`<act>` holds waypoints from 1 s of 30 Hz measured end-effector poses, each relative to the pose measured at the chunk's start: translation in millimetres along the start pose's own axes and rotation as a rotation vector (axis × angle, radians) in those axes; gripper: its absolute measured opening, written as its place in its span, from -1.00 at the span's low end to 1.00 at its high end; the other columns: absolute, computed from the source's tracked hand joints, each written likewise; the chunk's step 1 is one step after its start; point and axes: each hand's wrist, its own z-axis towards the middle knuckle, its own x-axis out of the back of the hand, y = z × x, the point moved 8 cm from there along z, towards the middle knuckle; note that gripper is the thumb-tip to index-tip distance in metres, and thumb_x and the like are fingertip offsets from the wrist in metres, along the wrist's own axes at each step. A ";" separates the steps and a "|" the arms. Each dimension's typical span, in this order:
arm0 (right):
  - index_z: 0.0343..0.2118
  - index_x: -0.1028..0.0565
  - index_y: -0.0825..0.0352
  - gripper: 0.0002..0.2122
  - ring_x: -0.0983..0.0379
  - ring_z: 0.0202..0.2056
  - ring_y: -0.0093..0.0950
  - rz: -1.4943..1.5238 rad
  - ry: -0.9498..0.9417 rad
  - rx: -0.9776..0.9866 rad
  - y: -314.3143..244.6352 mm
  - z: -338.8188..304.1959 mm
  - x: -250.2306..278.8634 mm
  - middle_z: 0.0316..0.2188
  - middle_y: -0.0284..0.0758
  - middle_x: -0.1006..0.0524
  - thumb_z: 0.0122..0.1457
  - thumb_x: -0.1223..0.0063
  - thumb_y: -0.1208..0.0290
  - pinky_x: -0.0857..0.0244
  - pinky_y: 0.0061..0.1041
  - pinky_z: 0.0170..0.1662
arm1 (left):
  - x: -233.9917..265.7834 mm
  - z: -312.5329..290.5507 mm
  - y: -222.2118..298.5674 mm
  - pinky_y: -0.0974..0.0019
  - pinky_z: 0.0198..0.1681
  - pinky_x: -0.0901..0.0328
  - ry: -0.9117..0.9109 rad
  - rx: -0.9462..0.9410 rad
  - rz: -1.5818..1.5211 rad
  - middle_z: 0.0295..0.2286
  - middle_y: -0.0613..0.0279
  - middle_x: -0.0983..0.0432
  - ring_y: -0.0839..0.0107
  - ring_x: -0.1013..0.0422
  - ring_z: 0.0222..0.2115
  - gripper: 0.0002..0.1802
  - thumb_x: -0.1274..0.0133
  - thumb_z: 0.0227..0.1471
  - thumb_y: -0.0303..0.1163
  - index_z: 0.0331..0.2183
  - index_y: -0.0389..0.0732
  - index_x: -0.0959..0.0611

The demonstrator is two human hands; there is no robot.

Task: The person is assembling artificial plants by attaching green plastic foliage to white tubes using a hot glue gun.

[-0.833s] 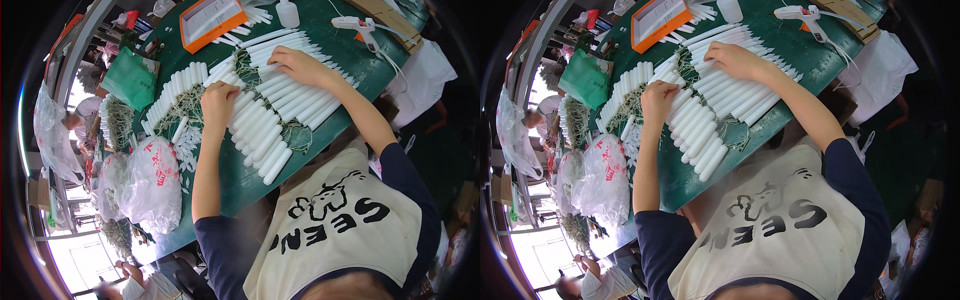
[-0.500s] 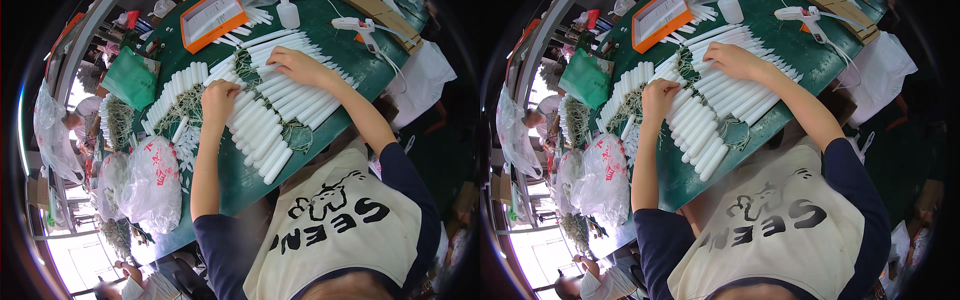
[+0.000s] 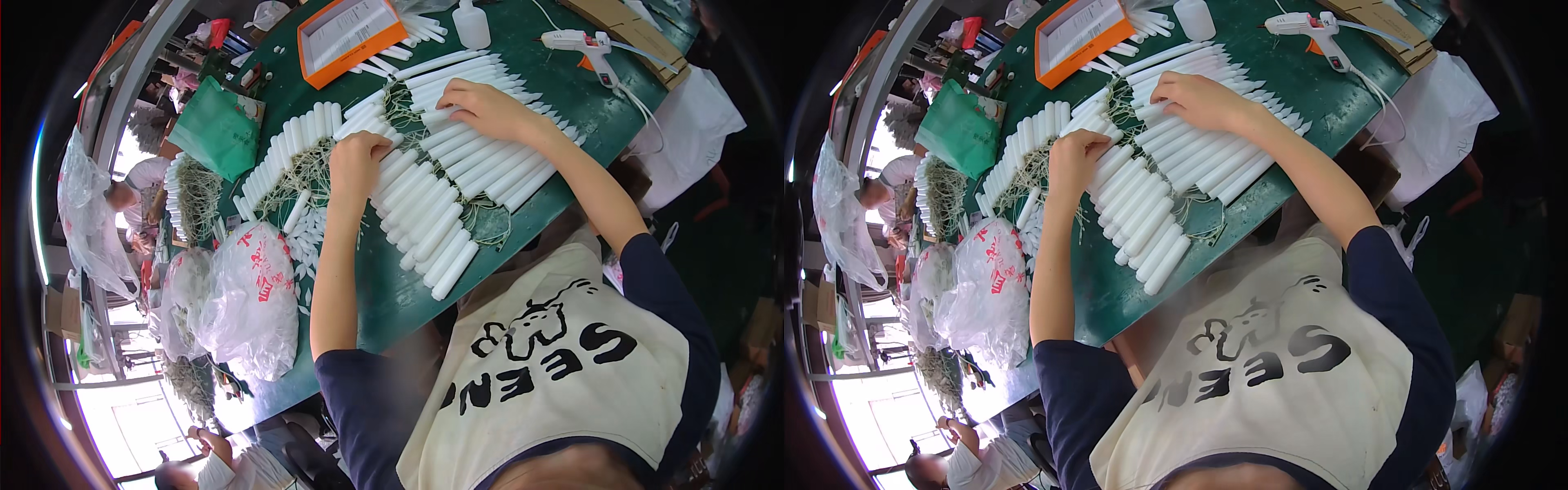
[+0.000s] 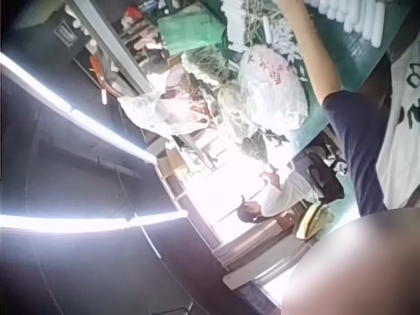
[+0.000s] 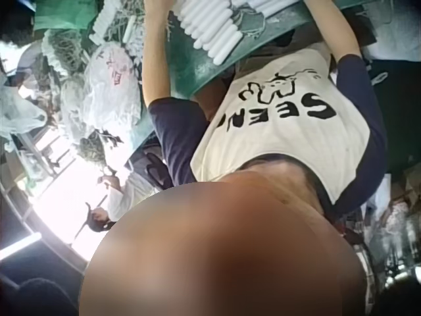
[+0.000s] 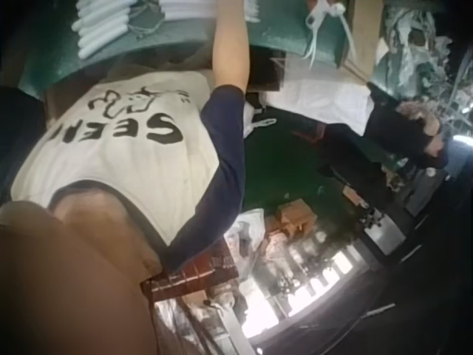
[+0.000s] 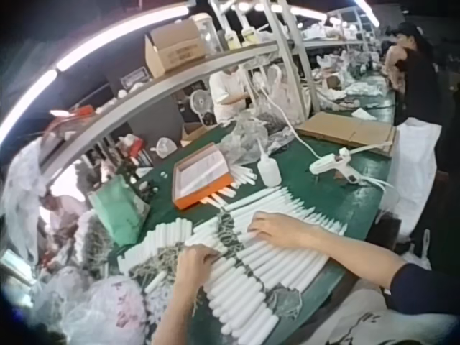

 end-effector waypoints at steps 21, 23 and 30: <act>-0.21 -0.46 0.40 -0.81 -0.41 -0.18 -0.22 0.033 -0.008 -0.014 3.7 -1.1 0.1 -0.21 -0.23 -0.43 0.09 -0.01 0.55 -0.29 -0.37 -0.09 | 2.6 -8.4 -10.8 0.18 -0.30 -0.35 -0.039 0.095 0.154 -0.43 0.11 -0.57 0.11 -0.49 -0.42 -0.86 -0.13 -0.12 -0.40 -0.44 -0.19 -0.71; -0.20 -0.45 0.41 -0.81 -0.40 -0.17 -0.22 0.028 -0.009 -0.013 4.1 -1.8 1.0 -0.21 -0.23 -0.42 0.10 -0.01 0.55 -0.28 -0.39 -0.09 | 2.1 -8.2 -9.3 0.17 -0.31 -0.35 -0.013 0.077 0.174 -0.44 0.11 -0.57 0.10 -0.48 -0.42 -0.87 -0.11 -0.10 -0.41 -0.44 -0.19 -0.70; -0.20 -0.44 0.41 -0.81 -0.39 -0.18 -0.22 0.049 0.022 0.012 2.0 -3.3 4.7 -0.21 -0.23 -0.41 0.09 -0.01 0.55 -0.28 -0.38 -0.09 | 4.5 -5.8 1.1 0.17 -0.32 -0.35 0.055 0.062 0.367 -0.48 0.19 -0.50 0.19 -0.45 -0.36 -0.87 -0.10 -0.06 -0.35 -0.44 -0.13 -0.71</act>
